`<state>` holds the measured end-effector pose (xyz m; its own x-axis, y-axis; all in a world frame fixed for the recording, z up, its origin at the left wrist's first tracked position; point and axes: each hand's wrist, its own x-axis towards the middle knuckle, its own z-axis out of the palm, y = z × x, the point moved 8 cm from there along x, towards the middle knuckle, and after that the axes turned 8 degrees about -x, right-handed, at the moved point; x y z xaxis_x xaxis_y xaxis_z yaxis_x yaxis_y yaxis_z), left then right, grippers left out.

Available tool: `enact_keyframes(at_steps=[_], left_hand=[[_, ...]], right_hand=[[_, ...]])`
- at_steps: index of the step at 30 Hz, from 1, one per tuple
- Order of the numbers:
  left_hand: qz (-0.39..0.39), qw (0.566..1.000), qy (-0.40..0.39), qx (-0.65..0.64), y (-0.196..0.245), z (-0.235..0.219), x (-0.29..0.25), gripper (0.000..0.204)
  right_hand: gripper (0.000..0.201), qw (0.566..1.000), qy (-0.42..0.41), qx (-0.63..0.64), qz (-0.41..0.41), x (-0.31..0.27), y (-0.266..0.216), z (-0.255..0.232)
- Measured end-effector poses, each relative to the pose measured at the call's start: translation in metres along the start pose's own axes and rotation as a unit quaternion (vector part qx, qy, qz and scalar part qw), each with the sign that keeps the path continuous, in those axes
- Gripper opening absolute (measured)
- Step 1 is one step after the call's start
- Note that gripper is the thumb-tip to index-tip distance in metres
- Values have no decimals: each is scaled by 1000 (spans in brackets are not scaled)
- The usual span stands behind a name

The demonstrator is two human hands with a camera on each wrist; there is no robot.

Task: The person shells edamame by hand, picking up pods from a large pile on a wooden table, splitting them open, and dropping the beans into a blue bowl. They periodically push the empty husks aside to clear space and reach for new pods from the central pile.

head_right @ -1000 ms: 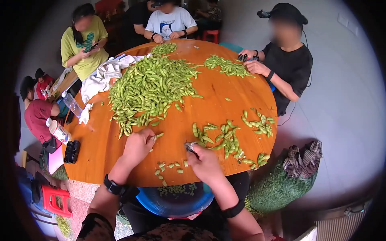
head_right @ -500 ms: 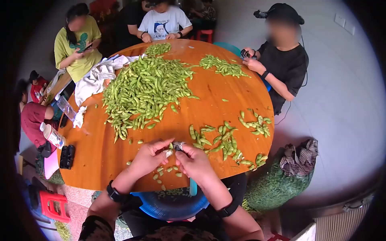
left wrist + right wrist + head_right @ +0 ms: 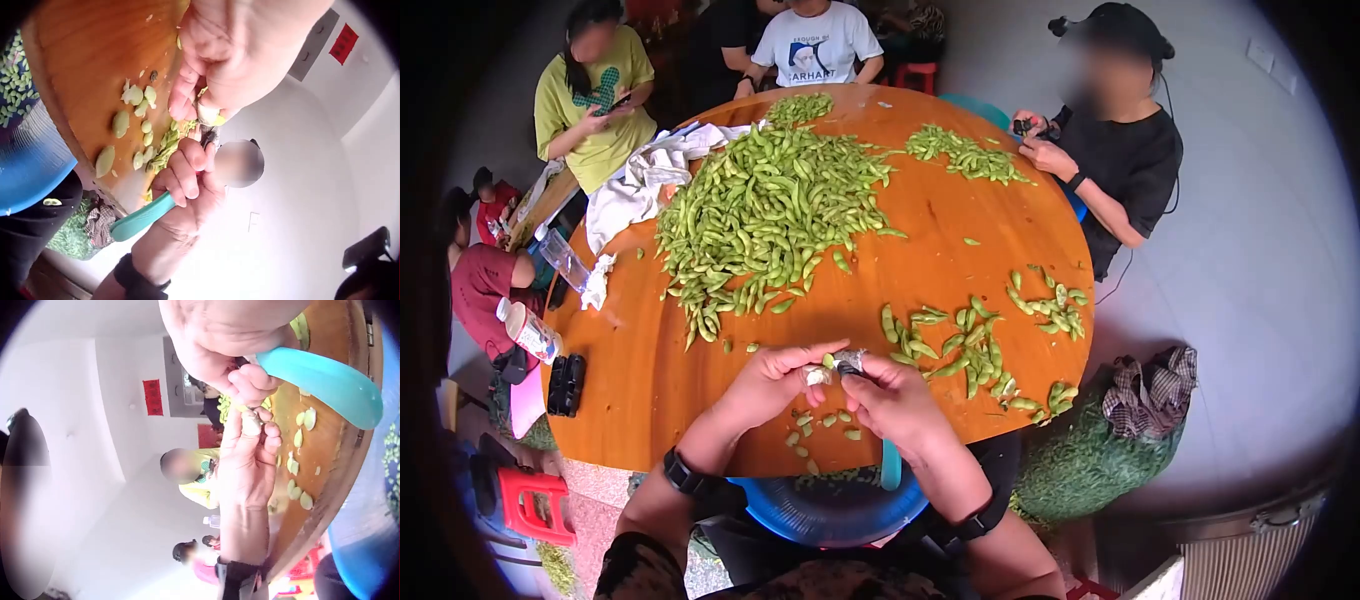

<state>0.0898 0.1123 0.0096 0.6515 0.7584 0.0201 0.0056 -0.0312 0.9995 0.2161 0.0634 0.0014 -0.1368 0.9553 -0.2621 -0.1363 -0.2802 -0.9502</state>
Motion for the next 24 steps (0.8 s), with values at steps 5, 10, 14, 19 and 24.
enact_keyframes(at_steps=[5, 10, 14, 19, 24], left_hand=[[-14, 997, -34, -72, 1, 1, 1, 45], [-30, 989, -74, -127, -3, 5, 1, 40], [-59, 981, -72, -168, -7, 10, 0, 41], [32, 999, -31, -15, -4, 5, -1, 42], [51, 999, 19, 3, 1, 1, -3, 38]], right_hand=[[7, 989, -66, 107, 75, -2, 2, 1], [9, 973, -125, 171, 89, 1, 9, 6], [9, 987, -81, 122, 67, 1, 9, 7], [7, 998, 1, 55, -3, 0, 4, 16], [10, 997, 24, 78, 13, 2, 9, 9]])
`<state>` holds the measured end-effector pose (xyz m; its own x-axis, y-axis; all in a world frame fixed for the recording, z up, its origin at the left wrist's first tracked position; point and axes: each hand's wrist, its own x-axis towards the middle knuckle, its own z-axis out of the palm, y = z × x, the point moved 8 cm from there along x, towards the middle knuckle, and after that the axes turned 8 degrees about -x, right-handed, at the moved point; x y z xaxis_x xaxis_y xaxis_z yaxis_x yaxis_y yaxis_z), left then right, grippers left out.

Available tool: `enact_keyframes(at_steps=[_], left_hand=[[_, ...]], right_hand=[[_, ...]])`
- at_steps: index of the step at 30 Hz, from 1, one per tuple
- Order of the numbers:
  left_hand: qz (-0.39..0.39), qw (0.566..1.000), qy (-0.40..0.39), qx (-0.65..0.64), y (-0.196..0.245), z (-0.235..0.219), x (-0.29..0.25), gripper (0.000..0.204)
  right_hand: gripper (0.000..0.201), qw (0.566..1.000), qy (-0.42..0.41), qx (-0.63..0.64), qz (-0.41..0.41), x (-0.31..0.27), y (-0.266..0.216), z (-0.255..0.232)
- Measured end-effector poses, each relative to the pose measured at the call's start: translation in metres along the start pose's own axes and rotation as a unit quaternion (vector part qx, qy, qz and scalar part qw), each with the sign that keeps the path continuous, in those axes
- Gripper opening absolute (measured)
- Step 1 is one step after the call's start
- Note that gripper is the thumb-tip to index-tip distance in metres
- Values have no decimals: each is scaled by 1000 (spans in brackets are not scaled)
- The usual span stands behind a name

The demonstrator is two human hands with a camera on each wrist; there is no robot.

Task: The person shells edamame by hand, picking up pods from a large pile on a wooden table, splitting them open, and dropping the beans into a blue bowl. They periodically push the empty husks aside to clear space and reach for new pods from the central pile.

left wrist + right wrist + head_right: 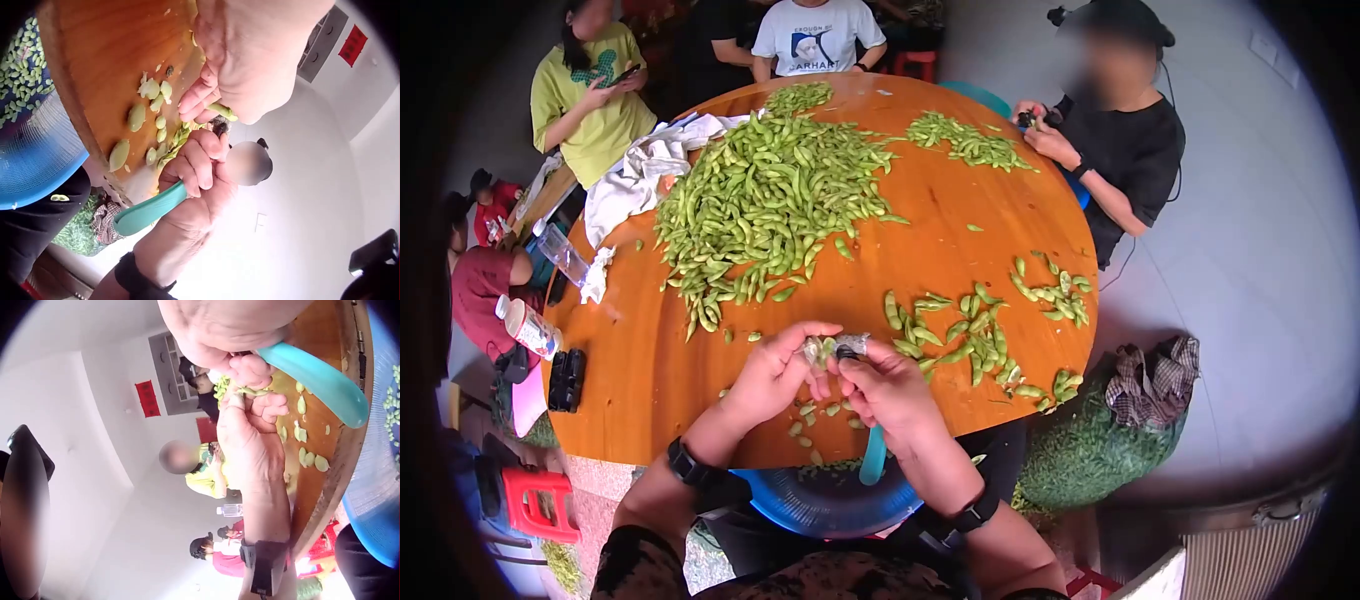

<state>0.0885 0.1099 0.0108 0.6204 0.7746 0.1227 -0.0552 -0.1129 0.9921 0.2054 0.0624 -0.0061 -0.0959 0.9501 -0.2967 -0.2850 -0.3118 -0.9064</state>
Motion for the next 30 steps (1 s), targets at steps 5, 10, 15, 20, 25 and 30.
enact_keyframes(at_steps=[5, 10, 15, 20, 25, 30], left_hand=[[40, 989, 56, 128, 6, -3, -1, 26], [37, 988, 148, 29, 7, -26, 0, 21], [8, 985, 166, -51, 0, -31, 1, 16], [-67, 995, 54, -47, -5, -14, 3, 12], [-81, 995, 44, -46, -9, -11, 2, 11], [-64, 993, 4, -104, -9, -8, 3, 12]], right_hand=[[13, 1000, 23, 14, -9, -2, 1, -1], [14, 986, 150, 35, -61, -6, -17, -37], [14, 982, 157, -36, -94, -13, -30, -32], [15, 970, 162, -120, -138, -17, -33, -17], [14, 987, 105, -82, -85, -18, -19, 4], [13, 999, 28, -9, -26, -10, -12, -1]])
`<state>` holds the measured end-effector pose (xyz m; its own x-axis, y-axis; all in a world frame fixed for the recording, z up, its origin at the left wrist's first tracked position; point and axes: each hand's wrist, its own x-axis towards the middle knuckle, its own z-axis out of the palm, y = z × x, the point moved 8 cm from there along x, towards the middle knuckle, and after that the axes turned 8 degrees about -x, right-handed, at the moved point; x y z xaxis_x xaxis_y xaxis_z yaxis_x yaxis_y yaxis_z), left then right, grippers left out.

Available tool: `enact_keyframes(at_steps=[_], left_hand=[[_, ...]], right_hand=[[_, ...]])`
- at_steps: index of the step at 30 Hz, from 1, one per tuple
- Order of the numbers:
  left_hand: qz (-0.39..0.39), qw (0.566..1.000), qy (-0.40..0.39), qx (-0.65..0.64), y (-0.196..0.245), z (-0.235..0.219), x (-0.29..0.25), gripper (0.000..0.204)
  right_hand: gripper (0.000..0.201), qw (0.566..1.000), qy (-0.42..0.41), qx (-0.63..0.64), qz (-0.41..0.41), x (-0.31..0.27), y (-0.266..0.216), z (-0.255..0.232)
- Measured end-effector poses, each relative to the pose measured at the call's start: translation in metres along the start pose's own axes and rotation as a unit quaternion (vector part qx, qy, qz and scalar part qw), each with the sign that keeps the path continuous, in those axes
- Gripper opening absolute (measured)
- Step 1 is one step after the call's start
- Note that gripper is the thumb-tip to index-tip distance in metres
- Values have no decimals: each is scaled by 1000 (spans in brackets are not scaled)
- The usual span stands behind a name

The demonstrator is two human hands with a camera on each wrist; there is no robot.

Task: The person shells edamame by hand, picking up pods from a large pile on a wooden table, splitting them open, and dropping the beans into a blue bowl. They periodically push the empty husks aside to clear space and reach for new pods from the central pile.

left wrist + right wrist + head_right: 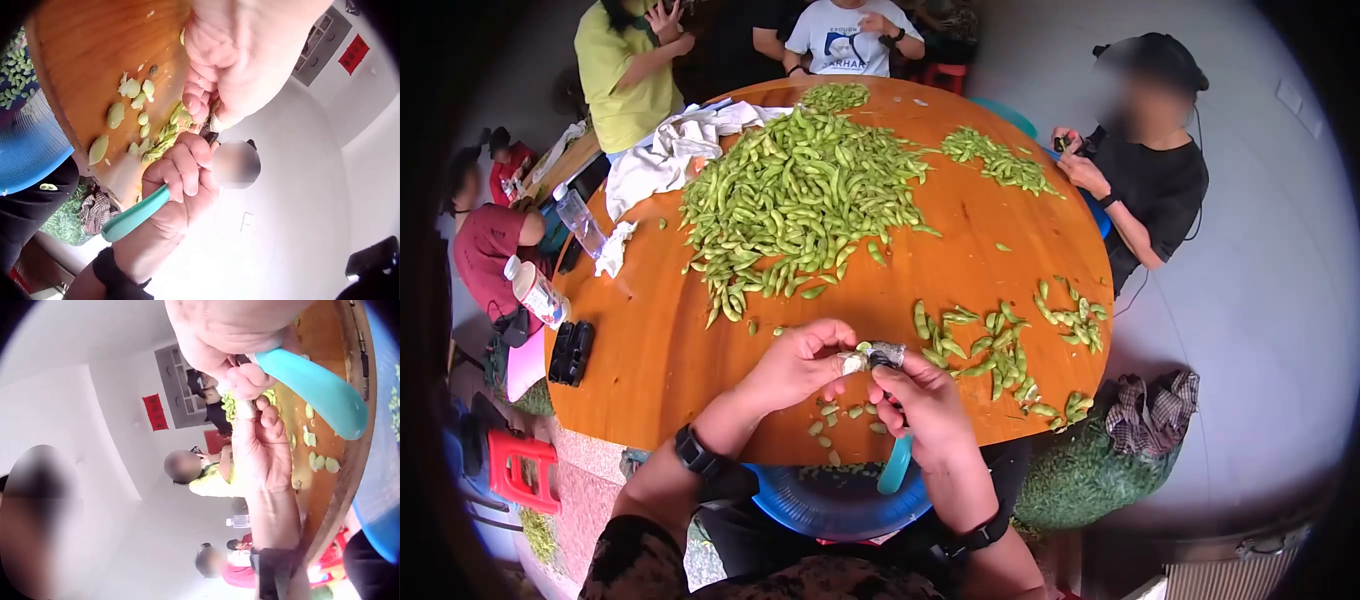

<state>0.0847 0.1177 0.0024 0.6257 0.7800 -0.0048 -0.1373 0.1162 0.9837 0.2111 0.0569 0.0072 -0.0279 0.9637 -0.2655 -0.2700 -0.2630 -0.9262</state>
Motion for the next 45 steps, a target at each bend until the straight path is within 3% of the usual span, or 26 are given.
enact_keyframes(at_steps=[2, 6, 9, 12, 16, 17, 21, 26, 31, 37, 39, 40, 42, 43, 45], left_hand=[[-9, 1000, 1, -22, -3, 0, 1, 11], [-1, 994, -32, -109, -6, 0, 5, 5], [33, 977, -23, -208, 0, -4, 5, 7], [56, 975, -25, -215, 6, -5, 5, 7], [68, 977, -47, -196, 13, 5, 4, 6], [64, 980, -60, -180, 13, 6, 3, 6], [65, 981, -90, -160, 15, 12, 0, 8], [54, 977, -103, -178, 15, 12, -2, 10], [80, 968, -130, -198, 19, 14, -4, 11], [84, 985, -108, -105, 21, 15, -5, 15], [52, 997, -33, -47, 13, 6, -2, 17], [52, 997, -35, -47, 11, 6, -1, 17], [88, 991, 72, 65, 15, -10, -2, 14], [88, 992, 69, 65, 15, -9, -1, 14], [217, 945, 23, 246, 35, 8, -7, 13]], right_hand=[[16, 995, -47, 62, 63, 2, 8, 2], [20, 976, -101, 164, 99, 7, 18, 4], [22, 981, -64, 173, 54, 13, 6, -6], [17, 997, 64, -17, -39, 9, -18, -34], [14, 986, 39, -147, -59, 1, -28, -6], [14, 988, 3, -139, -65, 3, -24, 0], [11, 983, -1, -173, -65, 5, -20, 11], [9, 994, -84, -75, 1, 5, -11, 12], [10, 995, -81, -37, 45, 4, -1, 6], [8, 997, -66, -18, 22, 3, -1, -4], [7, 998, -53, -22, 17, 3, -3, -6], [6, 999, -17, -43, 2, 4, -6, -12], [7, 998, 21, -64, -13, 2, -10, -17], [8, 991, 49, -118, -40, 0, -18, -18], [12, 961, 95, -232, -113, -3, -28, -19]])
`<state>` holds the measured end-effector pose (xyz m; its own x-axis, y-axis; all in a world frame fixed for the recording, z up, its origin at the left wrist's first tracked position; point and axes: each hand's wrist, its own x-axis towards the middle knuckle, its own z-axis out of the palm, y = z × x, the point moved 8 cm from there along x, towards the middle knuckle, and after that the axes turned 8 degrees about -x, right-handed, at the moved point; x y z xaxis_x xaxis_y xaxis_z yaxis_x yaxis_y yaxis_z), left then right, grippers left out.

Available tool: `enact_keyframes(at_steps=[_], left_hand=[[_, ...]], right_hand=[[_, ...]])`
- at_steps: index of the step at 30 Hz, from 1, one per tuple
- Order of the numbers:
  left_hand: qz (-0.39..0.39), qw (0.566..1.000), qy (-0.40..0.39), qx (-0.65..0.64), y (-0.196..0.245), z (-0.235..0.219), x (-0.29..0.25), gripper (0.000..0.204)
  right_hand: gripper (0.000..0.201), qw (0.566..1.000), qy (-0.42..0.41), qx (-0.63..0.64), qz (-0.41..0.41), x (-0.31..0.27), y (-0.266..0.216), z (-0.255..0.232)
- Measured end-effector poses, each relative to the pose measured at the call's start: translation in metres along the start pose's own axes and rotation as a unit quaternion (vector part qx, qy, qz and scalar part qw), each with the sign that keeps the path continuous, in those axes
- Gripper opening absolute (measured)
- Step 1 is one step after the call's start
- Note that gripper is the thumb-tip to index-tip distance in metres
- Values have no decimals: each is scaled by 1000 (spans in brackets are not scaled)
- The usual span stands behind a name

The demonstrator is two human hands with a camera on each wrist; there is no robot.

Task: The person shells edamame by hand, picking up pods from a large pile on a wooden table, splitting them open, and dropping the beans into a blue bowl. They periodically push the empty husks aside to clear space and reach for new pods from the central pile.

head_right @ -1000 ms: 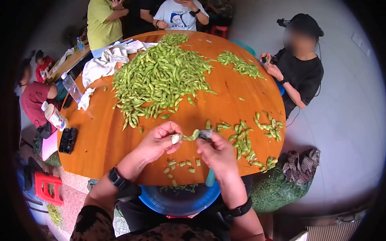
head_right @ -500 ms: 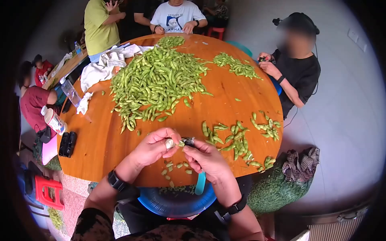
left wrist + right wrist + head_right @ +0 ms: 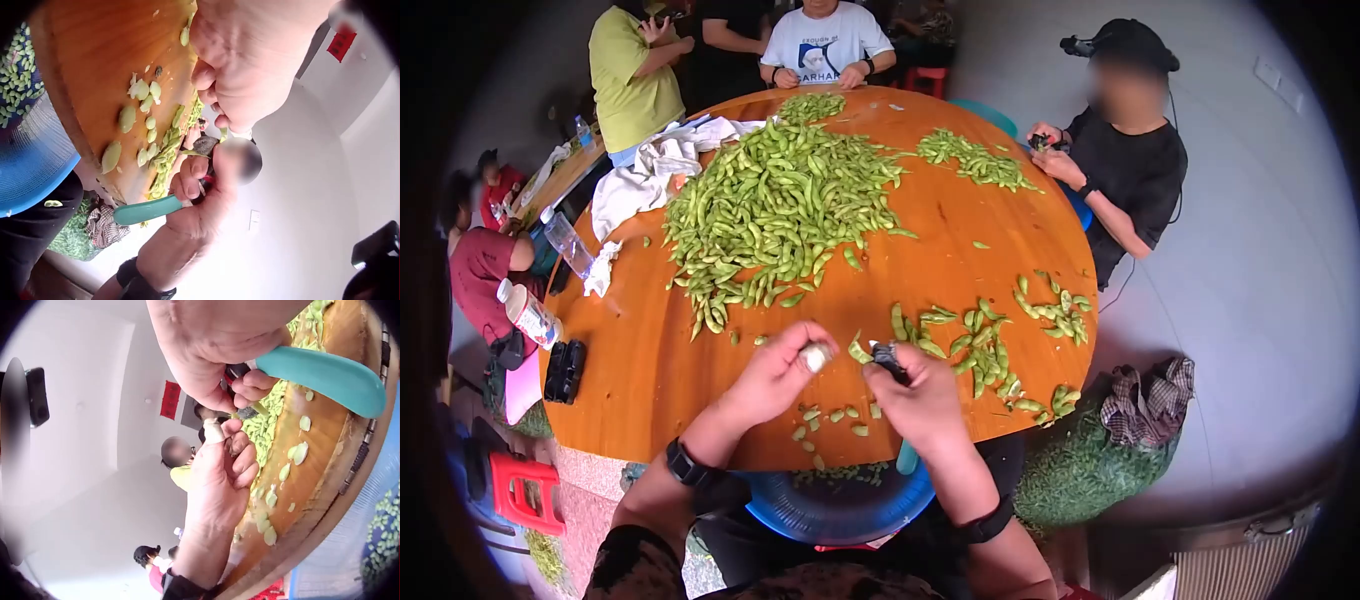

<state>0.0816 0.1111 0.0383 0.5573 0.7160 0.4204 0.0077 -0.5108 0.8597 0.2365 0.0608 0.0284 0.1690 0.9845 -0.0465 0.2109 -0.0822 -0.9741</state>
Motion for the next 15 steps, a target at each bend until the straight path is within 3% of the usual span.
enact_keyframes(at_steps=[1, 3, 5, 9, 12, 14, 15], left_hand=[[0, 1000, -2, -1, 3, 1, 0, 13], [-80, 993, -83, 7, -2, 15, -5, 16], [-51, 995, -86, 19, -4, 19, -9, 16], [-30, 990, -114, 78, -6, 24, -16, 18], [-43, 989, -132, 52, -11, 30, -17, 19], [-64, 987, -146, 28, -13, 33, -17, 19], [-66, 986, -150, 24, -11, 34, -15, 19]], right_hand=[[12, 1000, 2, 0, 0, -2, 0, 4], [9, 988, 23, -109, -110, -9, -21, 10], [8, 987, 12, -128, -95, -10, -18, 14], [9, 966, -21, -215, -143, -12, -15, 20], [11, 981, -69, -146, -109, -8, -2, 18], [13, 992, -123, -24, 31, -12, 5, 19], [13, 991, -125, -21, 31, -11, 5, 18]])
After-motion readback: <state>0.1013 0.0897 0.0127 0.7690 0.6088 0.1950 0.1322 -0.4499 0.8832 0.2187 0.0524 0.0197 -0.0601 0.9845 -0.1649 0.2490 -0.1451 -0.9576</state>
